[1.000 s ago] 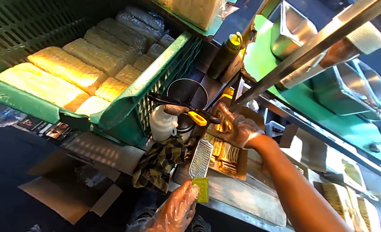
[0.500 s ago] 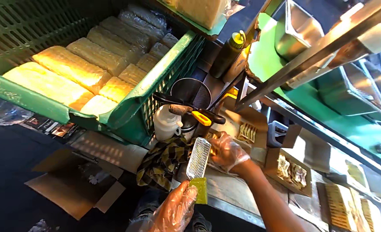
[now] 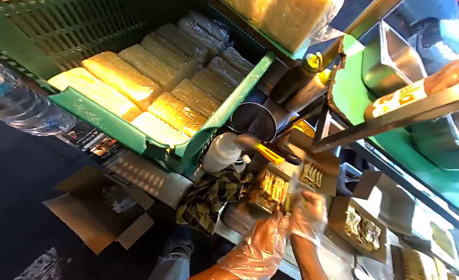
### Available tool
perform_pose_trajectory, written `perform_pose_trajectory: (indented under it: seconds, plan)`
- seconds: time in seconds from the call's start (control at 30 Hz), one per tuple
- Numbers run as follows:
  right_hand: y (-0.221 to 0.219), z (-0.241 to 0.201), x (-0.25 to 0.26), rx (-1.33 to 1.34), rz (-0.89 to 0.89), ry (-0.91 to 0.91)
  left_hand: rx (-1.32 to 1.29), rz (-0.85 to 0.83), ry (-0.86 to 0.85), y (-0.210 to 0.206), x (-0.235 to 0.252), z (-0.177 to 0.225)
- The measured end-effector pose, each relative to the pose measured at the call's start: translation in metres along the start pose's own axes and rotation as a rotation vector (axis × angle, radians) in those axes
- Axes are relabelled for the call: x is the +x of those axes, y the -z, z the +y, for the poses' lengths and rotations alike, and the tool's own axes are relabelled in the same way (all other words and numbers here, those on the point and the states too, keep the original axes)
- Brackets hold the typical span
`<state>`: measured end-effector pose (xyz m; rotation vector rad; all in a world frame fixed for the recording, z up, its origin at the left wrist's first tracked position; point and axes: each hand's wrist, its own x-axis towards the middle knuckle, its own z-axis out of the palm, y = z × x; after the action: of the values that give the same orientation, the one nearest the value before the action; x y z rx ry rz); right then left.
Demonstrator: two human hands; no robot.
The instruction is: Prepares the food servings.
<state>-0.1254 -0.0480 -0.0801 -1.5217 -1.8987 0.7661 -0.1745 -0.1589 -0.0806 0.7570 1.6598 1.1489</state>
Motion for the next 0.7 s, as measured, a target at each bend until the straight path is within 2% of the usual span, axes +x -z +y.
perform_pose_trajectory:
  seconds: [0.1,0.2,0.27,0.33,0.4,0.57,0.63,0.7]
  plan:
    - [-0.028,0.008,0.035,-0.21,-0.177,-0.007,0.136,-0.091,0.061,0.01,0.009,0.0]
    - [-0.034,0.004,0.032,-0.251,-0.177,-0.068,0.202,-0.166,0.085,0.024,0.013,0.001]
    - [-0.032,-0.008,0.02,-0.239,-0.174,-0.063,0.184,-0.157,0.034,0.031,0.011,0.0]
    - [-0.034,-0.013,0.028,-0.358,-0.247,-0.111,0.194,-0.156,0.006,0.032,0.008,0.0]
    - [-0.043,-0.005,0.041,-0.446,-0.239,-0.118,0.25,-0.177,0.011,0.034,0.01,0.003]
    - [-0.036,-0.012,0.029,-0.355,-0.219,-0.106,0.255,-0.228,0.017,0.042,0.013,0.006]
    - [-0.039,-0.002,0.042,-0.452,-0.285,-0.136,0.278,-0.27,0.011,0.044,0.015,0.01]
    - [-0.041,-0.008,0.048,-0.463,-0.264,-0.172,0.289,-0.307,0.015,0.048,0.018,0.013]
